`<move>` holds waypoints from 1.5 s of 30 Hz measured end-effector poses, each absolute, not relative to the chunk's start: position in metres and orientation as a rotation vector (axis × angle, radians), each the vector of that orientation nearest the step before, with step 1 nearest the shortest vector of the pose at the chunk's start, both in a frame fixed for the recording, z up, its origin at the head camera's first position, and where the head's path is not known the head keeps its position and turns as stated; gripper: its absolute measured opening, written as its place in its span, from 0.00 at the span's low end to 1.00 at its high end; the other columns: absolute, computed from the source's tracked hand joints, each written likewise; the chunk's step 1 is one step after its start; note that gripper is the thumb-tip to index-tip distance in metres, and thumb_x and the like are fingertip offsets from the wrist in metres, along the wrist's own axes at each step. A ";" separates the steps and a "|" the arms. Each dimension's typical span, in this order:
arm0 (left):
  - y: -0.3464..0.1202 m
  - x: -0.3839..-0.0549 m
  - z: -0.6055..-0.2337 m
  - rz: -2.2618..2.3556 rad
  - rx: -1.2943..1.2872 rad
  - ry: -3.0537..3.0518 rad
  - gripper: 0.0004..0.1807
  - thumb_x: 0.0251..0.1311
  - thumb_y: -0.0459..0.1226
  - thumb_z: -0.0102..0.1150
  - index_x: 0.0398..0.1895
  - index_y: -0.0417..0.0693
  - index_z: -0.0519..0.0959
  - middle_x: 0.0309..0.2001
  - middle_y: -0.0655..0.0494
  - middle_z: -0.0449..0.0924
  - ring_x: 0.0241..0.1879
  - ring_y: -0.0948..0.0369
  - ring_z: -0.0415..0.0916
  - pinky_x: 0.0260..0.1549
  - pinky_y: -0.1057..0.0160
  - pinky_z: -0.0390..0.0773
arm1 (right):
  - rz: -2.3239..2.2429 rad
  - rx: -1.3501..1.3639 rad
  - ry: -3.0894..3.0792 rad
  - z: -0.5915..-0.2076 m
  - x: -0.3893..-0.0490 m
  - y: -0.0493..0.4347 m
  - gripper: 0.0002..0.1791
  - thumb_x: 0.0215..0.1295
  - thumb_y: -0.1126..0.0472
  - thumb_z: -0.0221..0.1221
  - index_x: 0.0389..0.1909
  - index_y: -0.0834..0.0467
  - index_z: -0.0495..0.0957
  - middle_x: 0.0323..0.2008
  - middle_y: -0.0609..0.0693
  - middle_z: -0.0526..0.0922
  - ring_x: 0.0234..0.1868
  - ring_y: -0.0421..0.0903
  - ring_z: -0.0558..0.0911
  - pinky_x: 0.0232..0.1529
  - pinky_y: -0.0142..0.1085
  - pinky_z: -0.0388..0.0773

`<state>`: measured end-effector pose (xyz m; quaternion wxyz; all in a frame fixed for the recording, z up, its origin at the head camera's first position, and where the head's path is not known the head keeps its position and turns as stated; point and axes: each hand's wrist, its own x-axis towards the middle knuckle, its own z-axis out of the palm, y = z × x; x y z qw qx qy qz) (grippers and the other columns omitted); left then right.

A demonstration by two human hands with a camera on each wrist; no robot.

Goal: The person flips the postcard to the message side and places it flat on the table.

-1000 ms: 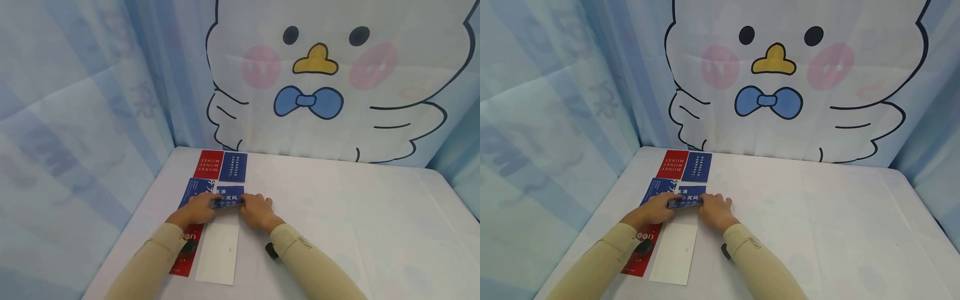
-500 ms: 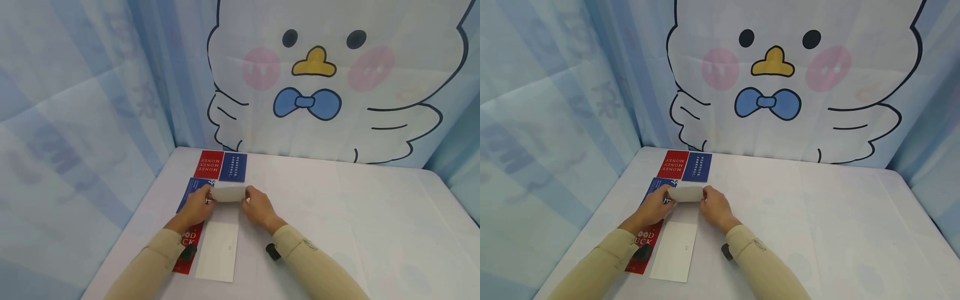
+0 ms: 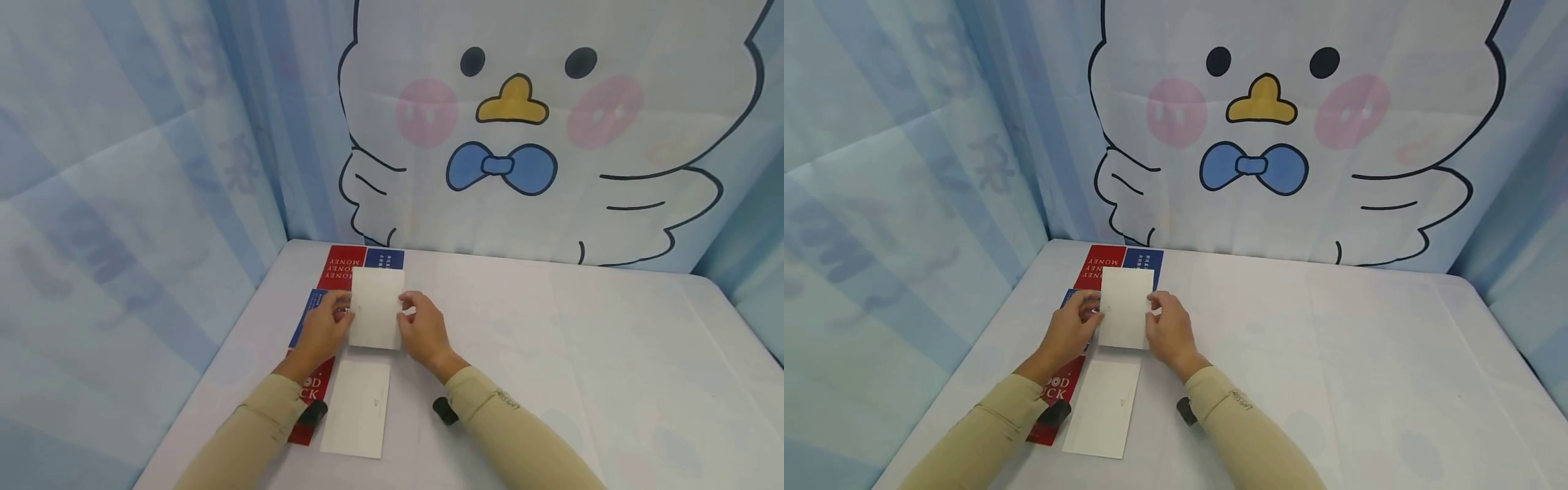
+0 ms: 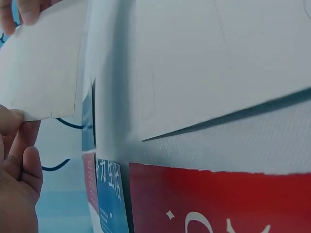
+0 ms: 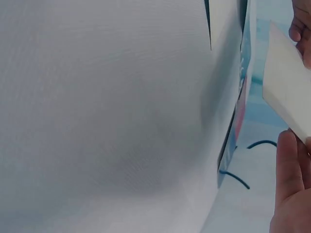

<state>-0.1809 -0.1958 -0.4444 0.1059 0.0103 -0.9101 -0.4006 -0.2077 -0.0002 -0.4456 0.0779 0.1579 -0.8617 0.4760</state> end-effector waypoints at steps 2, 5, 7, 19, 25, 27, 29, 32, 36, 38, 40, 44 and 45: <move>-0.196 -0.181 -0.445 -1.151 0.031 -2.702 0.22 0.69 0.34 0.59 0.65 0.44 0.72 0.59 0.45 0.79 0.50 0.50 0.81 0.50 0.51 0.81 | 1.406 0.494 -2.607 -0.446 -0.208 0.000 0.16 0.67 0.68 0.56 0.55 0.65 0.76 0.45 0.56 0.79 0.39 0.50 0.83 0.45 0.44 0.82; -0.197 -0.182 -0.447 -1.089 0.022 -2.750 0.24 0.69 0.34 0.58 0.68 0.43 0.72 0.61 0.46 0.77 0.50 0.52 0.80 0.50 0.52 0.81 | 1.381 0.521 -2.650 -0.446 -0.209 0.001 0.18 0.67 0.68 0.56 0.57 0.67 0.76 0.47 0.57 0.79 0.43 0.51 0.83 0.48 0.45 0.81; -0.198 -0.183 -0.448 -1.053 0.011 -2.781 0.25 0.69 0.34 0.58 0.69 0.42 0.71 0.61 0.45 0.77 0.51 0.52 0.79 0.52 0.53 0.80 | 1.363 0.535 -2.683 -0.445 -0.211 0.001 0.19 0.67 0.68 0.56 0.57 0.68 0.76 0.48 0.58 0.79 0.45 0.52 0.83 0.49 0.45 0.80; -0.203 -0.190 -0.459 -1.015 0.064 -2.932 0.31 0.66 0.38 0.64 0.71 0.45 0.69 0.66 0.44 0.71 0.66 0.47 0.68 0.63 0.46 0.70 | 1.335 0.485 -2.918 -0.452 -0.221 -0.002 0.24 0.67 0.65 0.59 0.63 0.66 0.74 0.58 0.59 0.78 0.48 0.51 0.83 0.51 0.44 0.80; -0.204 -0.192 -0.466 -0.851 0.110 -3.022 0.33 0.62 0.42 0.68 0.71 0.48 0.71 0.68 0.44 0.70 0.69 0.43 0.63 0.62 0.39 0.67 | 1.252 0.512 -3.020 -0.457 -0.220 -0.004 0.27 0.67 0.63 0.62 0.66 0.65 0.72 0.61 0.59 0.76 0.51 0.53 0.80 0.58 0.47 0.76; -0.204 -0.192 -0.469 -0.799 0.100 -3.038 0.33 0.61 0.42 0.68 0.70 0.48 0.71 0.67 0.44 0.71 0.68 0.42 0.64 0.61 0.38 0.69 | 1.213 0.522 -3.041 -0.459 -0.220 -0.004 0.28 0.67 0.62 0.62 0.66 0.65 0.72 0.61 0.60 0.76 0.56 0.55 0.78 0.62 0.49 0.73; -0.204 -0.192 -0.469 -0.764 0.101 -3.052 0.34 0.61 0.43 0.69 0.70 0.49 0.72 0.67 0.44 0.71 0.67 0.42 0.65 0.59 0.38 0.70 | 1.182 0.529 -3.058 -0.460 -0.221 -0.004 0.29 0.65 0.60 0.63 0.66 0.65 0.72 0.62 0.60 0.75 0.62 0.57 0.75 0.65 0.50 0.69; -0.203 -0.191 -0.468 -0.733 0.116 -3.079 0.35 0.59 0.44 0.70 0.71 0.51 0.72 0.68 0.44 0.70 0.67 0.42 0.65 0.59 0.37 0.70 | 1.103 0.548 -3.089 -0.461 -0.221 -0.004 0.30 0.64 0.58 0.64 0.66 0.65 0.73 0.63 0.60 0.75 0.66 0.59 0.71 0.67 0.52 0.66; -0.202 -0.190 -0.467 -0.687 0.115 -3.118 0.36 0.58 0.45 0.71 0.71 0.52 0.71 0.68 0.46 0.69 0.68 0.42 0.64 0.59 0.36 0.69 | 0.995 0.565 -3.110 -0.464 -0.222 -0.004 0.30 0.63 0.56 0.65 0.65 0.64 0.74 0.63 0.59 0.76 0.65 0.59 0.72 0.66 0.54 0.66; -0.203 -0.190 -0.467 -0.669 0.109 -3.128 0.36 0.58 0.46 0.71 0.71 0.53 0.72 0.69 0.46 0.70 0.68 0.43 0.64 0.60 0.36 0.69 | 0.948 0.569 -3.121 -0.465 -0.222 -0.005 0.30 0.63 0.56 0.66 0.64 0.63 0.75 0.62 0.59 0.77 0.64 0.59 0.73 0.65 0.55 0.67; -0.203 -0.190 -0.467 -0.659 0.101 -3.135 0.36 0.58 0.46 0.71 0.71 0.53 0.72 0.68 0.46 0.70 0.68 0.43 0.64 0.60 0.35 0.68 | 0.900 0.577 -3.134 -0.465 -0.222 -0.005 0.31 0.63 0.54 0.66 0.64 0.63 0.75 0.62 0.59 0.77 0.63 0.59 0.74 0.65 0.56 0.68; -0.205 -0.189 -0.468 -0.617 0.044 -3.165 0.36 0.59 0.47 0.70 0.70 0.50 0.71 0.68 0.46 0.71 0.68 0.44 0.63 0.63 0.37 0.65 | 0.786 0.616 -3.161 -0.466 -0.222 -0.007 0.32 0.63 0.50 0.66 0.65 0.62 0.75 0.62 0.58 0.78 0.62 0.59 0.74 0.63 0.57 0.69; -0.206 -0.189 -0.468 -0.599 0.025 -3.173 0.36 0.60 0.47 0.69 0.70 0.49 0.71 0.68 0.46 0.71 0.68 0.44 0.63 0.64 0.37 0.64 | 0.763 0.624 -3.169 -0.466 -0.222 -0.007 0.33 0.63 0.49 0.66 0.65 0.62 0.74 0.62 0.58 0.77 0.62 0.59 0.74 0.63 0.57 0.69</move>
